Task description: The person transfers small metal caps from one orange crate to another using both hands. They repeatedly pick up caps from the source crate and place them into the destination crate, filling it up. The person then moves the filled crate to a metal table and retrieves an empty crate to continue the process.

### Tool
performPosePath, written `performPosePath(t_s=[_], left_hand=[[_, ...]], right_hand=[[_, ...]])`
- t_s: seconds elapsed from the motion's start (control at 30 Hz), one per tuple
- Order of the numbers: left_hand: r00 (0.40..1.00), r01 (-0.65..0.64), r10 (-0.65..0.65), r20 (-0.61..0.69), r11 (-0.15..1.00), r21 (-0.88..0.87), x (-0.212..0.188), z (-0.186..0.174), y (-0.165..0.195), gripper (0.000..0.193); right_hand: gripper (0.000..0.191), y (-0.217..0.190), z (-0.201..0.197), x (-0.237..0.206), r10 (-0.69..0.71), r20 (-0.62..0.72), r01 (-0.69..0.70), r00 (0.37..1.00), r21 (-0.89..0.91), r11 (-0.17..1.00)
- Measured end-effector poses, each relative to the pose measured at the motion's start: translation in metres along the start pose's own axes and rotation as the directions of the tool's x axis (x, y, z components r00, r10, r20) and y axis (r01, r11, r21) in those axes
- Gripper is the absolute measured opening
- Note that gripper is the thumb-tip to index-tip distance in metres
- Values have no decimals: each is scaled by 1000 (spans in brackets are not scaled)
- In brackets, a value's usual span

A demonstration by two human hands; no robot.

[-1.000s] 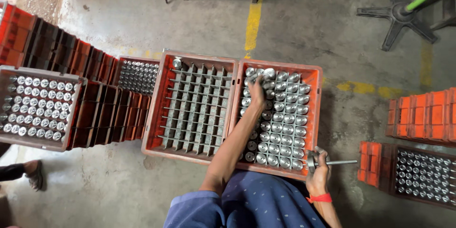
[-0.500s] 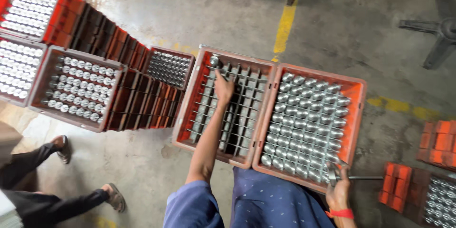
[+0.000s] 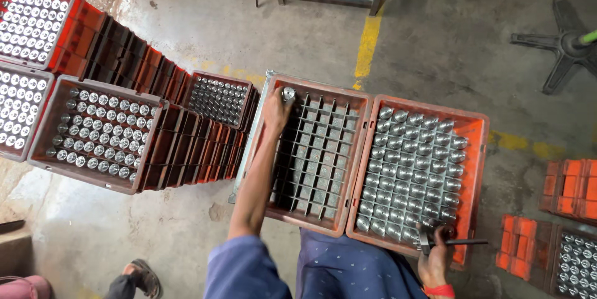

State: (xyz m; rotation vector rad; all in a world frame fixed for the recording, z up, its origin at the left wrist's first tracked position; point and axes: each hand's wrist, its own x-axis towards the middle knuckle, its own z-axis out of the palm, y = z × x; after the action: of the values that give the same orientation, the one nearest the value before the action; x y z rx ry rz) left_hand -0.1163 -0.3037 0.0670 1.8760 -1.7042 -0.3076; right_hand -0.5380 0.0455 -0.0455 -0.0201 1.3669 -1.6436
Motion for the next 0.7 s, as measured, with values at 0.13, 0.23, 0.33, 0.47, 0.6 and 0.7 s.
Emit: performPosePath(t_s=[0.13, 0.23, 0.33, 0.47, 0.6, 0.7], left_hand=[[997, -62, 36, -72, 914, -402, -47, -38, -9, 56], [994, 49, -107, -14, 568, -821, -105, -13, 18, 60], [866, 495, 2, 500, -143, -857, -176, 35, 68, 27], [835, 429, -21, 550, 652, -625, -260, 54, 115, 27], [847, 179, 98, 523, 873, -453, -307, 50, 149, 38], [796, 172, 96, 598, 910, -376, -321, 56, 165, 38]], right_hand=[[21, -2, 0, -2, 38, 36, -36, 999, -63, 997], [25, 4, 15, 5, 141, 66, -131, 988, -138, 982], [31, 11, 36, 9, 168, 214, -129, 962, -188, 974], [29, 0, 71, 2, 174, 298, -125, 939, -175, 977], [31, -21, 94, -11, 158, 369, -112, 916, -142, 983], [33, -30, 98, -16, 140, 419, -101, 897, -115, 988]])
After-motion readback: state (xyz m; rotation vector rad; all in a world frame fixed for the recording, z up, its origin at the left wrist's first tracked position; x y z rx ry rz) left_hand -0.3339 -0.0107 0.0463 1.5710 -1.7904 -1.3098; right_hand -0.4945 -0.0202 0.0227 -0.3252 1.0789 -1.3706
